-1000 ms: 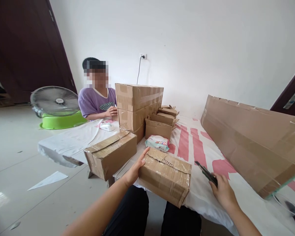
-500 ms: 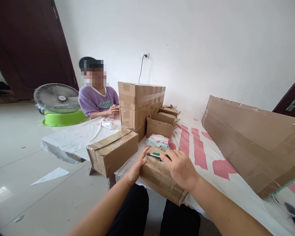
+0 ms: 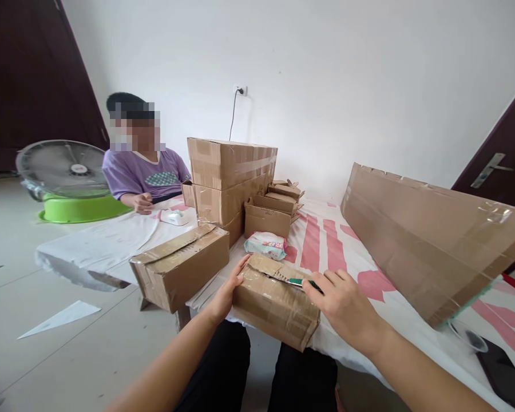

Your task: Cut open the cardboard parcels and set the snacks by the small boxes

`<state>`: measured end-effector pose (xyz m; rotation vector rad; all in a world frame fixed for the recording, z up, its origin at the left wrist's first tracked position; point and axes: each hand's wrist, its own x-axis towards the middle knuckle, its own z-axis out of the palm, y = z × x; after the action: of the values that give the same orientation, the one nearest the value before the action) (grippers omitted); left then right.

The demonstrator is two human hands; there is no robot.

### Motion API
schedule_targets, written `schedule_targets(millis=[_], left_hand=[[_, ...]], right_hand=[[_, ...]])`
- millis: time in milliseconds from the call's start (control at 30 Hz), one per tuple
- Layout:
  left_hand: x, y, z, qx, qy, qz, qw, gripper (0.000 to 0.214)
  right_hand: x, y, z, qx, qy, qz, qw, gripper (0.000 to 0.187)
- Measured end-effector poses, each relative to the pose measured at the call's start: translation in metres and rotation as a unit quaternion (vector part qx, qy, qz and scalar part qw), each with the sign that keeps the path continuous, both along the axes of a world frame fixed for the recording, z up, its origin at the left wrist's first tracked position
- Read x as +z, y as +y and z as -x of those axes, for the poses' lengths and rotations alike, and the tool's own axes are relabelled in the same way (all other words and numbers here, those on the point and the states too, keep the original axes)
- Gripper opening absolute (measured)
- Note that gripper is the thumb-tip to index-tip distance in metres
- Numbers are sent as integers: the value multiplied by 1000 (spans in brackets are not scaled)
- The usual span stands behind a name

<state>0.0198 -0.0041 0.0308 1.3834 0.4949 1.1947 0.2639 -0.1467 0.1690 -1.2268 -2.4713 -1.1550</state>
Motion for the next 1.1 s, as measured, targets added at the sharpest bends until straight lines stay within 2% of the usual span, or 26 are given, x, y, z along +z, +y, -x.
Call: schedule_targets(millis=[200, 600, 900, 1000, 1100], left_hand=[[2, -2, -1, 10, 11, -1, 1000, 69], [1, -2, 1, 11, 14, 0, 1000, 67], [0, 0, 3, 20, 20, -24, 999, 62], [-2, 1, 3, 16, 13, -25, 999, 60], [-3, 1, 2, 14, 10, -28, 999, 60]], right_hand=[[0, -17, -18, -10, 1, 5, 1000, 46], [1, -34, -24, -18, 13, 0, 1000, 48], [-4, -54, -47, -48, 55, 0, 997, 36], [-5, -57, -61, -56, 85, -9, 995, 29], [-14, -56, -80, -80, 134, -27, 987, 23]])
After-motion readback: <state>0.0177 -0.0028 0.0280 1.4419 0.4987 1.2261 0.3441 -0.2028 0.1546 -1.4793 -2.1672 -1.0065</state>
